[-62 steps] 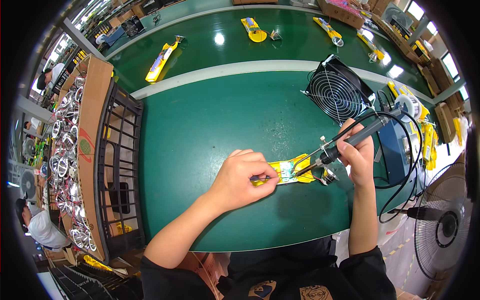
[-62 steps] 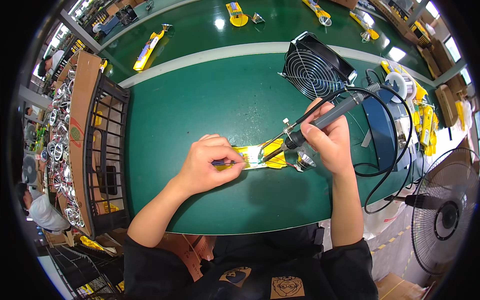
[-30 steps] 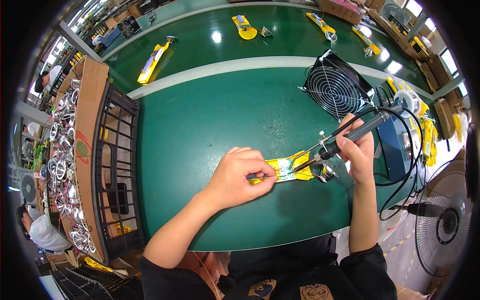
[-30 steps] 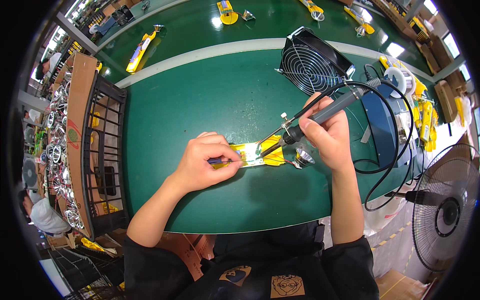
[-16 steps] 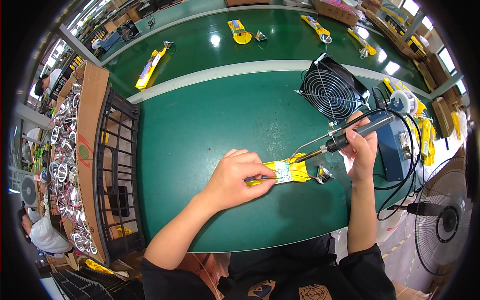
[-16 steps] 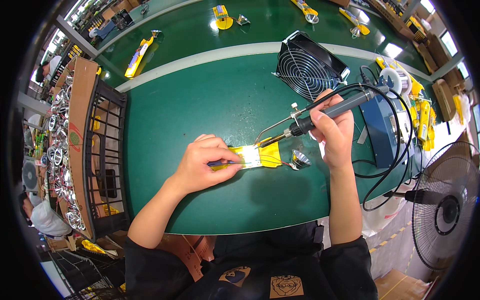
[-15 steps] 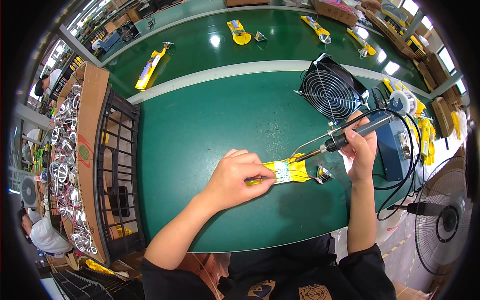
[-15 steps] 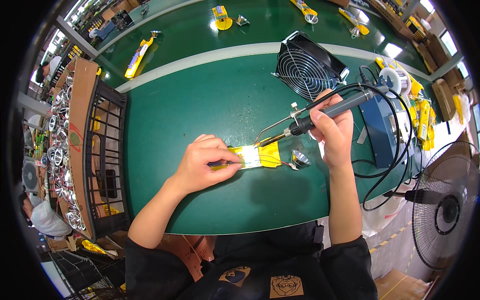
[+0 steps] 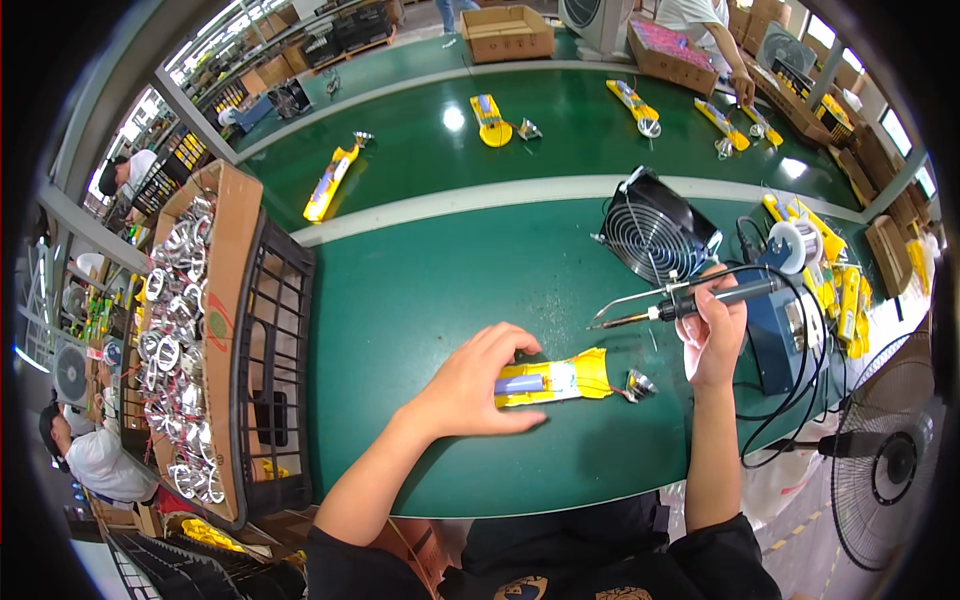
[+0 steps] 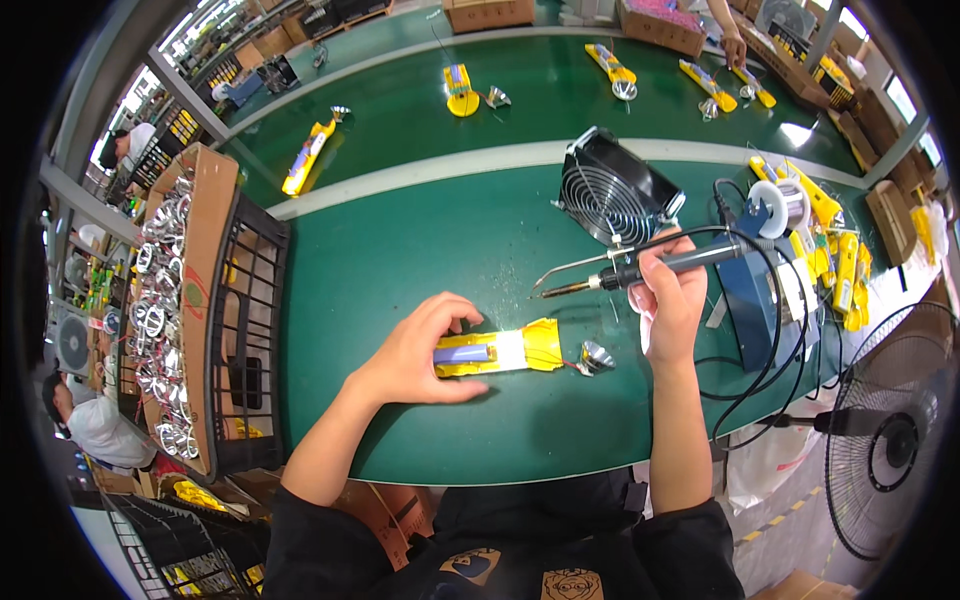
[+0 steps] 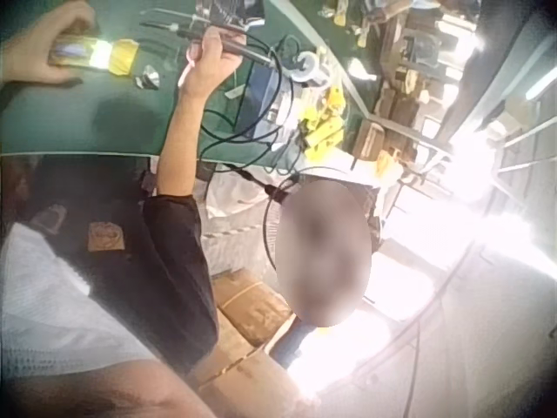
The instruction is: The person solders electrical wires to circuit boards inside flashlight bodies using a soldering iron, repeatedly taking flashlight assemblies and placing the soldered units onto a conveyor belt.
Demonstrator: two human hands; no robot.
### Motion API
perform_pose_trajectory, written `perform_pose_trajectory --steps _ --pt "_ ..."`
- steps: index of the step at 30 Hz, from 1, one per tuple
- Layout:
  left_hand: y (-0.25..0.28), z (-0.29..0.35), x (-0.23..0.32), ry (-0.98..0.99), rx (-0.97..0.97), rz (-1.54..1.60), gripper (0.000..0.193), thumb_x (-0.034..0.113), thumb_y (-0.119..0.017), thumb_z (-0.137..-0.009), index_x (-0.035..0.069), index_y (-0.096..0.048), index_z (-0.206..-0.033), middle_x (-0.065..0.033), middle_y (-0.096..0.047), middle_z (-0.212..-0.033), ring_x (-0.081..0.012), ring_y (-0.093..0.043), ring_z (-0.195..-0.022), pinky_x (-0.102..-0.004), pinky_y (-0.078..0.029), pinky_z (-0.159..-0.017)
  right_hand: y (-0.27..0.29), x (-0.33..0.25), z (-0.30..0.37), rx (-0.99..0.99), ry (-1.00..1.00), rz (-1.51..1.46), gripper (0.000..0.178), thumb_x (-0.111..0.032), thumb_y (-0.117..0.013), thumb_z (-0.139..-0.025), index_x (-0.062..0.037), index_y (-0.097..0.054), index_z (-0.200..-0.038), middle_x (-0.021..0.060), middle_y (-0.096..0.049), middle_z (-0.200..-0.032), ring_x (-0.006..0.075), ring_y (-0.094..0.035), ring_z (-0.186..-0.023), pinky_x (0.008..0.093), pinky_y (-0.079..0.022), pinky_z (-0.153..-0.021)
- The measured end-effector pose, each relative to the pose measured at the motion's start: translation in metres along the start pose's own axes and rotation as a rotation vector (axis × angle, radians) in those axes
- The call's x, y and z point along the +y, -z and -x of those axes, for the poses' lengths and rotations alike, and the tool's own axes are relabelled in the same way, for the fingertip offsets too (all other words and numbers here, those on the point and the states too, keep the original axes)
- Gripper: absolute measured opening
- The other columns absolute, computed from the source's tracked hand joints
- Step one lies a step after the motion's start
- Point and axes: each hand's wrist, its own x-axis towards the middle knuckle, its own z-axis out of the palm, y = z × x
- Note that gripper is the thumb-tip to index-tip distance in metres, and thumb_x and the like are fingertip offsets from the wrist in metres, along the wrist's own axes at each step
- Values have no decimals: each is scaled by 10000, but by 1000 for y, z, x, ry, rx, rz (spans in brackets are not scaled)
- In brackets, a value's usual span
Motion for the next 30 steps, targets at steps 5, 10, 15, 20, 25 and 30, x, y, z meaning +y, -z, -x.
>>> perform_pose_trajectory --steps 5,10,15,20,25,30 --pt "20 0 -8 80 -274 -148 359 253 -672 -582 66 -589 -877 -54 -560 -825 -236 -545 -794 -343 -446 -711 -4 -2 0 55 31 -82 157 -93 -537 -757 -25 -405 -808 7 -397 -659 35 -331 -439 172 -260 -389" --pt "41 -32 -23 167 -156 -359 364 281 -652 -584 77 -604 -882 -77 -569 -820 -247 -553 -787 -339 -461 -678 8 2 5 263 289 -38 144 -93 -507 -784 -21 -392 -834 3 -389 -649 28 -336 -457 158 -282 -408" --pt "96 -93 -88 367 340 -550 389 307 -652 -613 52 -594 -901 -97 -563 -834 -265 -558 -774 -346 -454 -664 2 2 9 353 381 -79 95 -94 -451 -820 -30 -408 -875 -20 -377 -600 7 -310 -436 145 -246 -376" --pt "132 -153 -170 637 556 -817 359 321 -632 -646 42 -578 -867 -103 -555 -856 -274 -555 -795 -367 -448 -678 -1 5 7 333 290 -49 96 -79 -444 -815 -27 -388 -872 -8 -363 -590 17 -310 -421 154 -244 -362" --pt "127 -185 -186 977 364 -749 351 288 -659 -632 52 -549 -867 -106 -535 -884 -275 -536 -850 -385 -447 -706 3 6 4 336 252 -15 84 -64 -447 -794 -36 -372 -819 -2 -367 -595 24 -304 -399 151 -242 -354" --pt "103 -238 -165 575 523 -901 367 294 -588 -713 4 -532 -930 -171 -523 -974 -328 -512 -922 -392 -450 -742 1 8 6 321 261 51 123 -96 -476 -787 -38 -370 -810 -4 -367 -597 25 -322 -409 144 -252 -349"
